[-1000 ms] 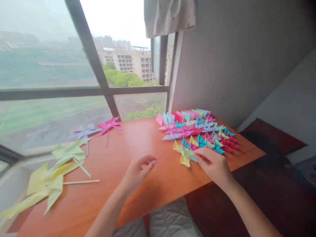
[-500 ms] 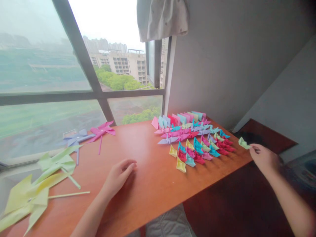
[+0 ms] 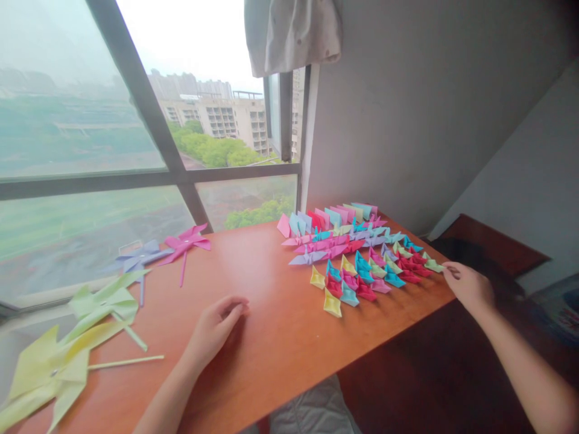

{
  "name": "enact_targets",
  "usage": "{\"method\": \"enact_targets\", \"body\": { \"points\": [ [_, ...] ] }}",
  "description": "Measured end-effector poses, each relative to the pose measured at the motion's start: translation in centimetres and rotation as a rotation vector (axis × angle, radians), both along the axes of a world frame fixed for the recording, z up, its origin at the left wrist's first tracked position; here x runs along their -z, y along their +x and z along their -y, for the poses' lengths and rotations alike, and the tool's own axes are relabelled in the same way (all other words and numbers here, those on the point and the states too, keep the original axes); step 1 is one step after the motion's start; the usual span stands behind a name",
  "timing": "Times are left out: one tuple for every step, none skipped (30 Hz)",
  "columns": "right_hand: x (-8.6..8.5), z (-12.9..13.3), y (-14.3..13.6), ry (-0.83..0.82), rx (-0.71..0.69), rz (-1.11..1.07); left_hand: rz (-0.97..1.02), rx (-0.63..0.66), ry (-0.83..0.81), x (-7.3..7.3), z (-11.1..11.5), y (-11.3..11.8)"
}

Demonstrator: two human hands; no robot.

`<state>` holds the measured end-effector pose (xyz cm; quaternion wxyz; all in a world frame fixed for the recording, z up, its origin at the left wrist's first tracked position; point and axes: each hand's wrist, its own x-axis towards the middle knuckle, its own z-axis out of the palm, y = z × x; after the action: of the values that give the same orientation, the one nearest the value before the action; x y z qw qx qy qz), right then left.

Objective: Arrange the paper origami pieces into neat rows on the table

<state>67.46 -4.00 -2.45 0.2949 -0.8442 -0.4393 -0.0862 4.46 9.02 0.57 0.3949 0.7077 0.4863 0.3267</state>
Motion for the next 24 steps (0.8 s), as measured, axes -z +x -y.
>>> {"method": "enact_targets", "body": {
  "points": [
    [0.1,0.0,0.0,0.001,-0.004,-0.001,-0.003,0.001,0.001,0.0,0.0,0.0],
    [0.2,0.0,-0.1,0.007,-0.013,-0.001,-0.003,0.002,0.002,0.0,0.0,0.0],
    [0.3,0.0,-0.1,0.015,-0.025,-0.001,-0.001,0.001,0.003,0.0,0.0,0.0],
    [0.3,0.0,-0.1,0.023,-0.034,-0.002,0.002,0.000,0.004,0.0,0.0,0.0],
    [0.3,0.1,-0.1,0.028,-0.038,-0.004,0.004,-0.002,0.005,0.0,0.0,0.0],
    [0.3,0.2,-0.1,0.029,-0.038,-0.007,0.006,-0.005,0.006,0.0,0.1,0.0],
    [0.2,0.2,-0.1,0.027,-0.033,-0.009,0.006,-0.006,0.008,-0.1,0.1,0.1],
    [0.1,0.3,-0.1,0.022,-0.025,-0.008,0.004,-0.007,0.009,-0.1,0.1,0.1],
    [-0.1,0.4,-0.1,0.019,-0.015,-0.003,0.003,-0.007,0.009,-0.1,0.1,0.1],
    [-0.4,0.5,-0.2,0.021,-0.003,0.005,0.000,-0.005,0.007,-0.1,0.1,0.1],
    [-0.8,0.5,-0.4,0.032,0.014,0.017,-0.003,-0.004,0.003,0.0,0.1,0.1],
    [-1.4,0.4,-0.8,0.055,0.036,0.030,-0.006,-0.003,-0.001,0.0,0.0,0.1],
    [-2.0,0.2,-1.4,0.090,0.059,0.043,-0.011,-0.003,-0.004,0.1,0.0,0.2],
    [-2.7,-0.2,-2.4,0.132,0.073,0.054,-0.017,-0.002,-0.005,0.2,0.0,0.3],
    [-3.5,-0.8,-3.7,0.177,0.073,0.059,-0.024,-0.001,-0.004,0.3,0.0,0.3],
    [-4.3,-1.4,-5.4,0.224,0.050,0.059,-0.029,-0.002,-0.001,0.3,0.0,0.4],
    [-5.1,-2.2,-7.5,0.261,-0.003,0.052,-0.031,-0.005,0.003,0.4,0.0,0.6],
    [-5.9,-3.0,-10.0,0.296,-0.077,0.029,-0.026,-0.009,0.007,0.4,0.0,0.7],
    [-6.6,-3.9,-12.8,0.335,-0.150,0.005,-0.012,-0.013,0.009,0.4,0.1,0.8],
    [-7.2,-4.7,-16.0,0.348,-0.229,-0.020,0.008,-0.014,0.011,0.4,0.2,0.9],
    [-7.7,-5.5,-19.3,0.352,-0.320,-0.056,0.031,-0.013,0.014,0.3,0.3,1.0],
    [-8.0,-6.3,-22.7,0.354,-0.430,-0.103,0.052,-0.009,0.020,0.2,0.5,1.1],
    [-8.2,-7.0,-26.2,0.357,-0.534,-0.153,0.070,-0.008,0.030,0.1,0.6,1.2],
    [-8.1,-7.7,-29.5,0.348,-0.637,-0.206,0.082,-0.008,0.041,0.0,0.7,1.3]
  ]
}}
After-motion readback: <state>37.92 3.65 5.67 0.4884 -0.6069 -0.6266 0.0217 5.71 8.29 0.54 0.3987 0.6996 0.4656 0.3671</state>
